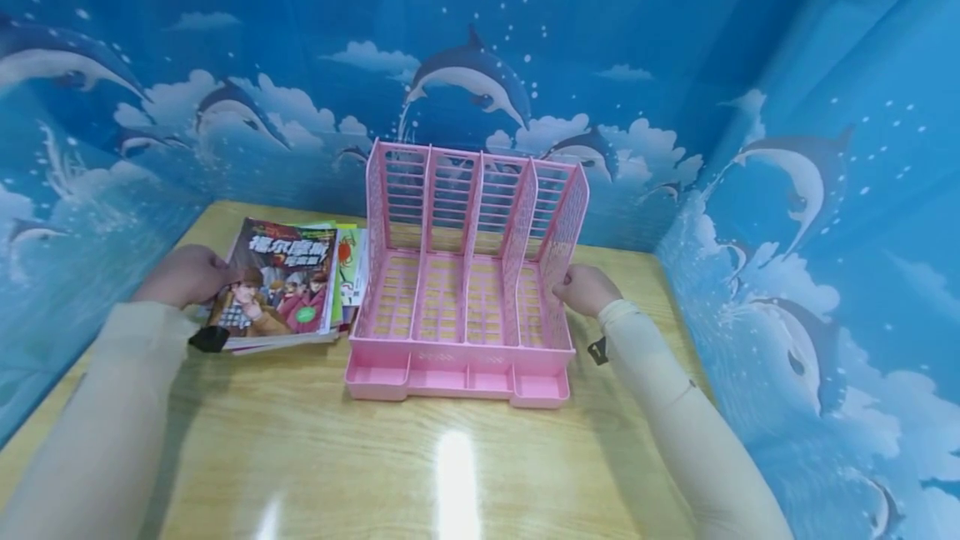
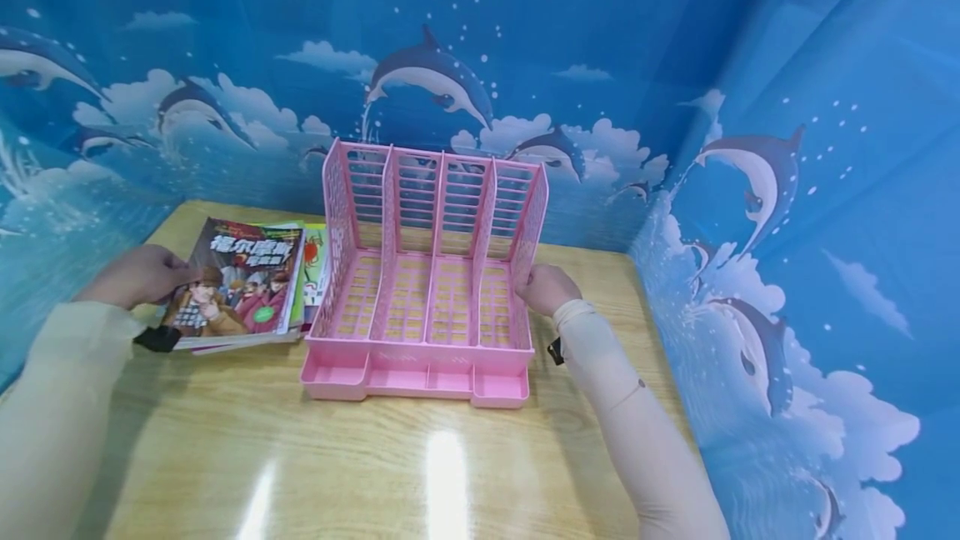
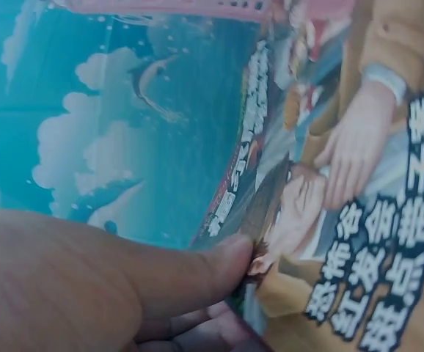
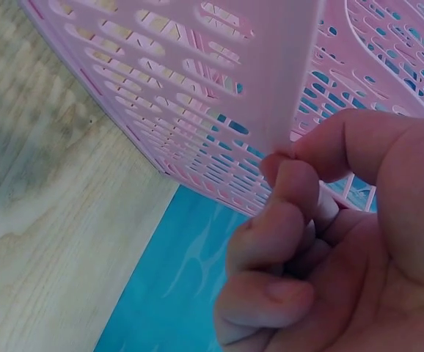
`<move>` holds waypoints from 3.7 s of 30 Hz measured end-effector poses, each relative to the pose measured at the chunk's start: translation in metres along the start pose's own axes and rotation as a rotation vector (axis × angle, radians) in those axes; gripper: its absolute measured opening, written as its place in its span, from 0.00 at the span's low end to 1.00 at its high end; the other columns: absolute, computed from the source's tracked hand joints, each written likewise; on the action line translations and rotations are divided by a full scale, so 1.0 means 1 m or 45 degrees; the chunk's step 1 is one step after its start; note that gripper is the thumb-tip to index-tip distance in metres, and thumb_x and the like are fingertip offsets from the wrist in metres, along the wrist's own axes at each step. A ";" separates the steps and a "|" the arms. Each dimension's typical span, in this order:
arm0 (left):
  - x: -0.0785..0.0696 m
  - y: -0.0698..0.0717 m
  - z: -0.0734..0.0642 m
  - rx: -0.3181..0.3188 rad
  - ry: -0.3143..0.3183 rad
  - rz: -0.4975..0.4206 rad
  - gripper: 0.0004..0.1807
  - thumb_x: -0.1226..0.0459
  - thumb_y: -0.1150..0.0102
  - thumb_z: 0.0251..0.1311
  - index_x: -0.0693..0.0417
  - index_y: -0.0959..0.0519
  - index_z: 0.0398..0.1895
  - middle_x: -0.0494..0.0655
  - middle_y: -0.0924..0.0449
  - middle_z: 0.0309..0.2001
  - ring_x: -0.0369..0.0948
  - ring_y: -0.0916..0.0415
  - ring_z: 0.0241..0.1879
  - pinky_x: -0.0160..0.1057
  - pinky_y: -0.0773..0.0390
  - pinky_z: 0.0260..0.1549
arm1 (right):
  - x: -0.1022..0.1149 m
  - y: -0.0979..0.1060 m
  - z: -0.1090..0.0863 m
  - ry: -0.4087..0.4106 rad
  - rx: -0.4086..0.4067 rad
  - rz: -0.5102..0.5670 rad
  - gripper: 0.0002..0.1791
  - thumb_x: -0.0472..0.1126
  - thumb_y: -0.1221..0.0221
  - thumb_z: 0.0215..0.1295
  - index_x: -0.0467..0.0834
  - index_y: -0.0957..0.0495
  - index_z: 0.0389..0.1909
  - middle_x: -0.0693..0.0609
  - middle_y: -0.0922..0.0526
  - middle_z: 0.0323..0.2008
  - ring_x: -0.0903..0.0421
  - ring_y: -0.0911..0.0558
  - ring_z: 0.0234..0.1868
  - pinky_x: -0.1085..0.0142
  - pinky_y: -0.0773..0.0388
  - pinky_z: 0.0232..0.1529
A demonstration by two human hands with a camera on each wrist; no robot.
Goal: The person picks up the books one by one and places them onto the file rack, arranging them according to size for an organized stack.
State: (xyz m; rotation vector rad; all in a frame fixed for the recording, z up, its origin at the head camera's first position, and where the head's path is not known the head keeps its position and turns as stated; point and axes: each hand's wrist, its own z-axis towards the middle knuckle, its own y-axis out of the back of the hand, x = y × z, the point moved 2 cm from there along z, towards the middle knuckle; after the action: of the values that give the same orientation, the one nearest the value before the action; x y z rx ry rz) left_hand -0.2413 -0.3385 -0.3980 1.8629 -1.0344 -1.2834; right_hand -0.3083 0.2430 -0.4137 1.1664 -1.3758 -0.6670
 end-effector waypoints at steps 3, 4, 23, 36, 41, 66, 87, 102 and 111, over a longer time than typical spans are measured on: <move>-0.004 0.003 -0.005 -0.063 -0.021 -0.043 0.27 0.55 0.52 0.77 0.49 0.33 0.14 0.42 0.35 0.15 0.43 0.37 0.19 0.43 0.31 0.23 | 0.000 -0.001 0.000 -0.003 -0.006 0.002 0.20 0.45 0.44 0.71 0.35 0.18 0.53 0.45 0.15 0.34 0.50 0.21 0.31 0.55 0.21 0.38; -0.006 0.005 -0.007 -0.095 -0.032 -0.054 0.25 0.55 0.52 0.77 0.52 0.31 0.17 0.45 0.32 0.16 0.44 0.35 0.20 0.43 0.31 0.24 | 0.000 -0.001 0.000 -0.005 -0.007 0.008 0.20 0.45 0.44 0.71 0.35 0.18 0.53 0.45 0.15 0.34 0.50 0.22 0.31 0.55 0.21 0.38; -0.069 0.017 -0.052 -0.656 -0.085 -0.483 0.20 0.54 0.50 0.78 0.62 0.35 0.57 0.63 0.23 0.50 0.40 0.19 0.32 0.38 0.15 0.26 | -0.002 -0.005 0.000 -0.018 -0.028 0.056 0.23 0.45 0.46 0.71 0.34 0.20 0.59 0.43 0.14 0.39 0.48 0.21 0.34 0.53 0.20 0.41; -0.115 0.004 -0.076 -1.120 -0.356 -0.777 0.27 0.63 0.37 0.67 0.44 0.27 0.69 0.48 0.18 0.62 0.32 0.19 0.50 0.23 0.18 0.41 | 0.000 -0.001 0.001 0.016 0.069 0.053 0.26 0.43 0.48 0.75 0.33 0.27 0.68 0.38 0.15 0.45 0.44 0.18 0.39 0.49 0.19 0.45; -0.136 -0.007 -0.086 -1.226 -0.692 -0.905 0.28 0.70 0.36 0.64 0.47 0.24 0.67 0.49 0.16 0.59 0.30 0.17 0.49 0.23 0.17 0.39 | 0.000 0.001 0.003 0.050 0.109 0.028 0.28 0.43 0.51 0.78 0.34 0.32 0.73 0.33 0.21 0.63 0.36 0.21 0.63 0.42 0.27 0.67; -0.177 -0.075 -0.077 -1.095 -1.056 -0.843 0.22 0.79 0.34 0.54 0.65 0.17 0.55 0.59 0.13 0.45 0.28 0.22 0.30 0.22 0.19 0.29 | 0.010 0.002 0.005 0.085 0.160 0.023 0.29 0.42 0.52 0.78 0.32 0.34 0.73 0.31 0.23 0.64 0.33 0.24 0.65 0.41 0.30 0.69; -0.181 -0.084 -0.073 -1.154 -1.021 -0.793 0.26 0.80 0.36 0.55 0.59 0.18 0.59 0.57 0.13 0.50 0.35 0.34 0.20 0.26 0.35 0.18 | 0.002 0.000 0.009 0.077 0.123 0.054 0.27 0.43 0.53 0.79 0.35 0.31 0.72 0.33 0.21 0.62 0.35 0.23 0.65 0.40 0.31 0.70; -0.170 -0.110 -0.022 -0.753 -0.592 -0.573 0.07 0.70 0.39 0.61 0.63 0.22 0.41 0.53 0.30 0.34 0.47 0.35 0.34 0.43 0.36 0.30 | 0.002 -0.004 0.007 0.049 0.162 0.076 0.28 0.43 0.55 0.80 0.35 0.34 0.74 0.34 0.19 0.60 0.40 0.18 0.53 0.42 0.24 0.63; -0.172 -0.124 -0.010 -0.514 -0.527 -0.551 0.07 0.69 0.40 0.66 0.66 0.19 0.43 0.57 0.30 0.40 0.49 0.31 0.36 0.41 0.25 0.27 | 0.003 -0.005 0.005 0.050 0.149 0.085 0.29 0.43 0.55 0.80 0.34 0.37 0.76 0.34 0.20 0.61 0.41 0.18 0.53 0.42 0.24 0.62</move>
State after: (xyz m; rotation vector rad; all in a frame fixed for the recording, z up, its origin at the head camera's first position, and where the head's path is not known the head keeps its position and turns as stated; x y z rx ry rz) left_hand -0.2383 -0.1275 -0.4230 1.5848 -0.5070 -2.0248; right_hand -0.3110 0.2375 -0.4177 1.2135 -1.4298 -0.5194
